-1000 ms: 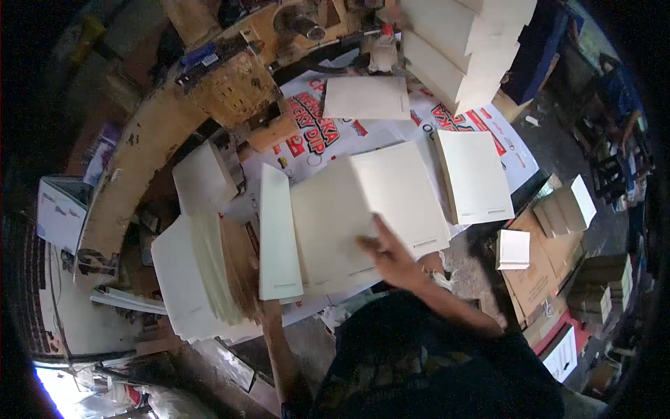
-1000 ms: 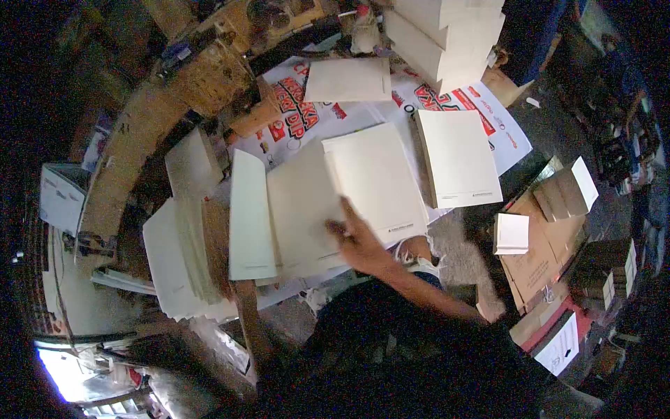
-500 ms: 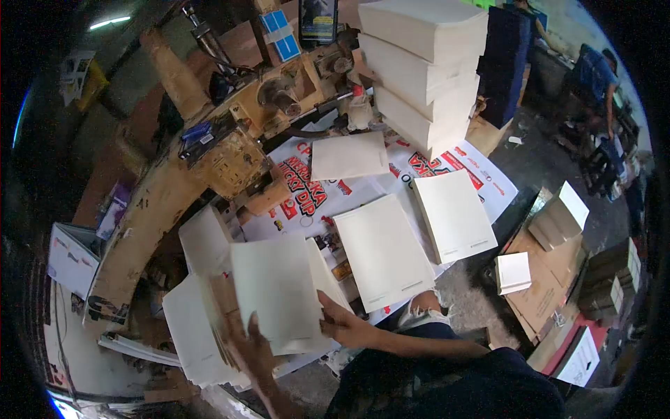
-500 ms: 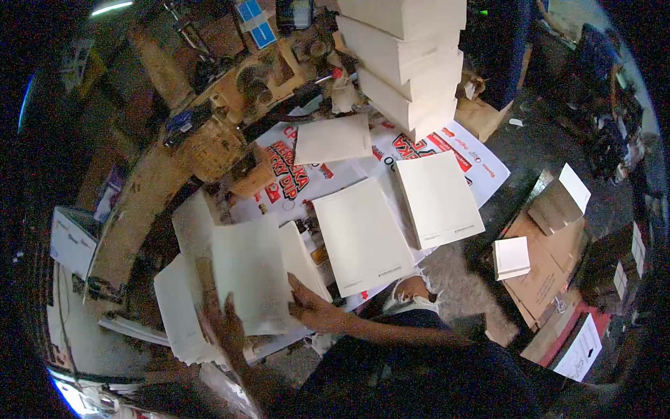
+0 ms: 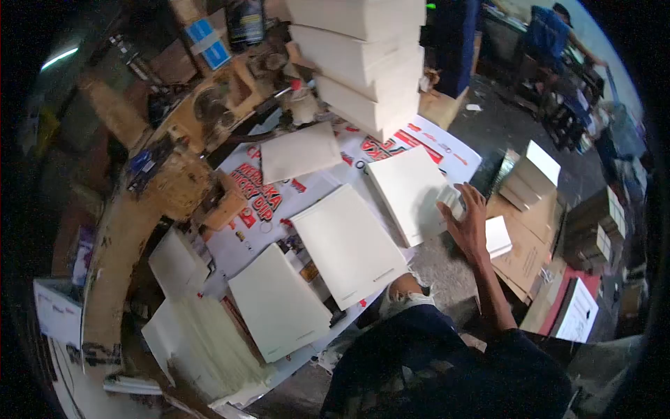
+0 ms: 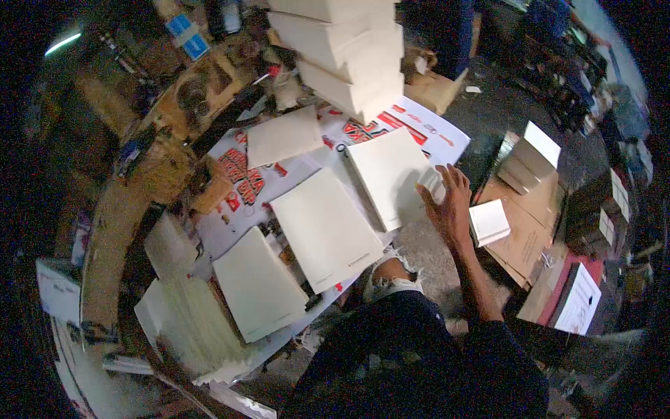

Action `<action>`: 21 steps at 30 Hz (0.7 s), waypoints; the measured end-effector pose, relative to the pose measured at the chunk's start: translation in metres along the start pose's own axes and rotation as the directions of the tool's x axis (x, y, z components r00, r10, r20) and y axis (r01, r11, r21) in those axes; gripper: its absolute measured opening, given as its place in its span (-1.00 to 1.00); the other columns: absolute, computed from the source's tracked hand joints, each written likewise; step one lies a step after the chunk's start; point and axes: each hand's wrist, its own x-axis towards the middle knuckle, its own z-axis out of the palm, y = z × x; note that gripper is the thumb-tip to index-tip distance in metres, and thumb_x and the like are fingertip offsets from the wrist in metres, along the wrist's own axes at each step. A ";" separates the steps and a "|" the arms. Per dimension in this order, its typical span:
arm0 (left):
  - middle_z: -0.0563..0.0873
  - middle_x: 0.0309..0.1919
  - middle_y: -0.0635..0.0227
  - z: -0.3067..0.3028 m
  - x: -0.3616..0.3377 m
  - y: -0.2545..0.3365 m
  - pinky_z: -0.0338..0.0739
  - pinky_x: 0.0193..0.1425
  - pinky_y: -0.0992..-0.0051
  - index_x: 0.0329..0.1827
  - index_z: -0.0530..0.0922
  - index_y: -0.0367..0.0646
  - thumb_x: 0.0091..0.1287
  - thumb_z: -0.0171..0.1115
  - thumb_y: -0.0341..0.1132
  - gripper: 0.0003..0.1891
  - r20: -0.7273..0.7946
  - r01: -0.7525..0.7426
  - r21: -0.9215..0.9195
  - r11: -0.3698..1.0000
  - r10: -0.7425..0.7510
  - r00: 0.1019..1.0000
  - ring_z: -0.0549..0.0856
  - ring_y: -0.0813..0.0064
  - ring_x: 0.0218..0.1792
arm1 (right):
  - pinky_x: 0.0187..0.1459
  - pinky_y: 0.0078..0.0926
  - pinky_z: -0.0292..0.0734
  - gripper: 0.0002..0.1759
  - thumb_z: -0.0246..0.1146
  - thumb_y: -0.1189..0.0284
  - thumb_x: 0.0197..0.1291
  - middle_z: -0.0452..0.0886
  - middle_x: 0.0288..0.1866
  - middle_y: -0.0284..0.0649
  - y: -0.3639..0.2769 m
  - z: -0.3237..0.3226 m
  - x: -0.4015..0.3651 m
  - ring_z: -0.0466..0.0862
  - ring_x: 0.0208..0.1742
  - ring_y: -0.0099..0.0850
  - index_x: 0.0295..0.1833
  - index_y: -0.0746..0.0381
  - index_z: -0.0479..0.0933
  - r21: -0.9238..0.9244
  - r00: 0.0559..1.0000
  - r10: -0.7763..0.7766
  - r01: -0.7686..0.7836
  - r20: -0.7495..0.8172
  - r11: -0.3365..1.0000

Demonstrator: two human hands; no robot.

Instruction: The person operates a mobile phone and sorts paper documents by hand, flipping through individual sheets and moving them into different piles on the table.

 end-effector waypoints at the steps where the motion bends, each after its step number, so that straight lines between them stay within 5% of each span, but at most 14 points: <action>1: 0.64 0.01 0.03 0.004 -0.002 0.002 0.53 0.10 0.27 0.19 0.48 -0.28 0.37 0.15 -0.14 -0.55 0.006 0.029 0.062 0.998 -0.029 1.000 0.65 0.14 -0.02 | 0.32 -0.08 0.26 -0.42 0.42 0.26 0.08 0.48 0.24 0.10 0.009 0.000 -0.003 0.36 0.34 0.00 0.18 0.29 0.50 -0.016 1.000 0.016 -0.016 -0.005 1.000; 5: 0.65 -0.04 0.12 -0.019 -0.023 0.086 0.53 0.10 0.29 0.09 0.52 -0.25 0.30 0.21 -0.26 -0.64 -0.247 -0.018 0.176 0.984 0.062 0.967 0.65 0.20 -0.04 | 0.34 -0.08 0.25 -0.43 0.39 0.25 0.11 0.43 0.30 0.12 0.035 0.011 -0.015 0.35 0.36 0.02 0.18 0.32 0.52 -0.177 0.998 0.006 0.006 0.066 0.984; 8: 0.66 -0.08 0.18 -0.042 -0.072 0.222 0.53 0.09 0.31 0.02 0.55 -0.23 0.24 0.26 -0.35 -0.70 -0.393 -0.274 -0.042 0.961 0.236 0.889 0.65 0.25 -0.04 | 0.30 -0.12 0.30 -0.54 0.37 0.32 0.12 0.47 0.27 0.04 0.025 0.011 -0.017 0.39 0.32 -0.01 0.11 0.31 0.55 -0.202 1.000 -0.002 -0.002 -0.019 0.979; 11: 0.67 -0.12 0.24 -0.036 -0.142 0.337 0.53 0.09 0.32 -0.06 0.58 -0.20 0.19 0.30 -0.44 -0.75 -0.091 -0.419 -0.460 0.783 0.427 0.900 0.64 0.29 -0.05 | 0.25 -0.08 0.28 -0.63 0.36 0.30 0.13 0.50 0.21 -0.02 0.023 0.005 -0.010 0.40 0.27 -0.09 0.03 0.22 0.55 -0.071 0.999 0.035 -0.034 0.012 0.997; 12: 0.67 -0.13 0.26 -0.023 -0.164 0.367 0.53 0.09 0.32 -0.08 0.59 -0.20 0.17 0.32 -0.47 -0.76 0.030 -0.453 -0.546 0.704 0.557 0.830 0.64 0.31 -0.05 | 0.02 -0.21 0.45 -0.71 0.35 0.34 0.17 0.59 0.00 -0.06 0.024 0.005 -0.007 0.57 0.03 -0.19 -0.03 0.22 0.55 -0.088 0.999 -0.040 0.037 -0.028 0.995; 13: 0.66 -0.18 0.25 0.004 -0.182 0.388 0.54 0.04 0.33 -0.13 0.61 -0.18 0.17 0.35 -0.39 -0.78 0.064 -0.471 -0.721 0.508 0.726 0.685 0.65 0.23 -0.10 | 0.02 -0.21 0.45 -0.71 0.35 0.34 0.17 0.59 0.00 -0.06 0.024 0.004 -0.005 0.57 0.03 -0.19 -0.03 0.22 0.55 -0.090 0.999 -0.040 0.037 -0.032 0.995; 15: 0.65 -0.20 0.18 0.024 -0.226 0.435 0.54 -0.05 0.26 -0.13 0.59 -0.16 0.13 0.41 -0.28 -0.71 0.048 -0.509 -0.798 0.323 0.876 0.481 0.64 0.14 -0.10 | -0.19 -0.39 0.51 -0.71 0.33 0.35 0.20 0.64 -0.15 -0.12 0.023 0.003 -0.001 0.63 -0.21 -0.32 -0.03 0.26 0.54 0.274 0.970 0.207 -0.234 0.125 0.933; 17: 0.64 -0.20 0.19 0.024 -0.246 0.461 0.55 -0.09 0.24 -0.14 0.57 -0.16 0.12 0.43 -0.24 -0.68 0.116 -0.550 -0.778 0.305 0.929 0.351 0.63 0.15 -0.09 | -0.25 -0.42 0.51 -0.69 0.32 0.32 0.22 0.64 -0.19 -0.16 0.025 -0.006 0.000 0.62 -0.28 -0.37 -0.02 0.29 0.53 0.433 0.945 0.278 -0.326 0.172 0.841; 19: 0.64 -0.18 0.18 0.029 -0.251 0.466 0.53 -0.04 0.22 -0.13 0.55 -0.17 0.09 0.46 -0.18 -0.62 0.247 -0.540 -0.744 0.393 0.913 0.324 0.63 0.13 -0.08 | -0.31 -0.46 0.51 -0.67 0.31 0.30 0.25 0.65 -0.23 -0.20 0.023 -0.021 0.001 0.61 -0.34 -0.42 -0.02 0.31 0.53 0.570 0.914 0.331 -0.406 0.236 0.714; 21: 0.64 -0.16 0.17 0.043 -0.250 0.467 0.50 0.01 0.21 -0.13 0.54 -0.18 0.07 0.49 -0.12 -0.57 0.374 -0.536 -0.694 0.480 0.877 0.301 0.63 0.11 -0.07 | -0.16 -0.47 0.54 -0.56 0.32 0.22 0.25 0.66 -0.14 -0.20 0.018 -0.035 0.003 0.63 -0.23 -0.41 0.06 0.36 0.52 0.679 0.858 0.352 -0.513 0.375 0.526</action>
